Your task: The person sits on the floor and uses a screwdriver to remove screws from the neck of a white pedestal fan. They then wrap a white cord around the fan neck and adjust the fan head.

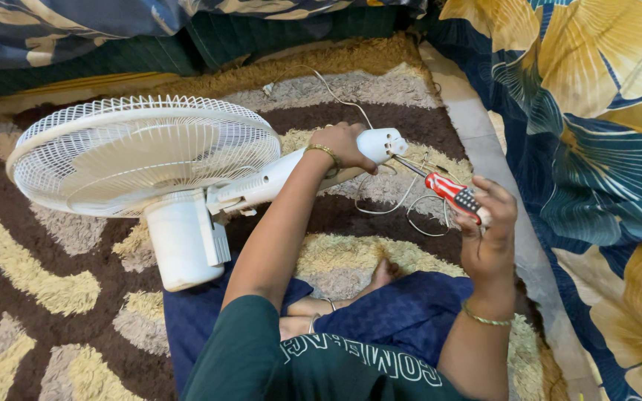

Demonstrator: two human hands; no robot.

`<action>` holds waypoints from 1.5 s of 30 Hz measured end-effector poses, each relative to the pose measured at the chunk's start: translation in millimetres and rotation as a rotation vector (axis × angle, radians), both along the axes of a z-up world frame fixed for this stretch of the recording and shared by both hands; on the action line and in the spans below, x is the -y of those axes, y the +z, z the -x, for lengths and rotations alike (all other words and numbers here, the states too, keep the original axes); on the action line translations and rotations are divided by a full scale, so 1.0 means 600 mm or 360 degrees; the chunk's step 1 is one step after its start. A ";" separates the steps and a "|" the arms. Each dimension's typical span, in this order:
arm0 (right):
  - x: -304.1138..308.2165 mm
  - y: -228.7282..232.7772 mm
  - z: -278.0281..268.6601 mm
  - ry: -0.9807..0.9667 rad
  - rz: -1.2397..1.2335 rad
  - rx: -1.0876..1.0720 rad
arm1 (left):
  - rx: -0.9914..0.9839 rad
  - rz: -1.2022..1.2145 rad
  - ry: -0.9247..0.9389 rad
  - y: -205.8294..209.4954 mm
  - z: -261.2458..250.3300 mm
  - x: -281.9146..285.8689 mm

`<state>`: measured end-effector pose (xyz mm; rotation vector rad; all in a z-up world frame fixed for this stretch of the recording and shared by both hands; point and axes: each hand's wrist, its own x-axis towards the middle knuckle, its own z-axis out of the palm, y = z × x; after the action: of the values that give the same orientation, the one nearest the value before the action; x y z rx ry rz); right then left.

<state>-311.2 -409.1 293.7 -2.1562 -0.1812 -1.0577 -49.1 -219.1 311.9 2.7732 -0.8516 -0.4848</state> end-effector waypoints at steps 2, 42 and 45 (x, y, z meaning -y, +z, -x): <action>-0.019 0.028 0.011 0.0053 0.0023 -0.0214 | -0.0004 -0.0014 0.0015 -0.001 -0.005 0.005; 0.095 -0.306 -0.150 -0.0655 -0.1252 -0.1591 | -0.0150 -0.0650 0.0197 -0.285 -0.079 0.094; 0.084 -0.305 -0.147 -0.0762 -0.0788 -0.1694 | -0.0144 -0.0690 0.0177 -0.274 -0.073 0.091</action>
<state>-223.2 -459.4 110.7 -2.0256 1.0086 -0.0282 -5.5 -273.5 147.7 3.1311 -0.6281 -0.8562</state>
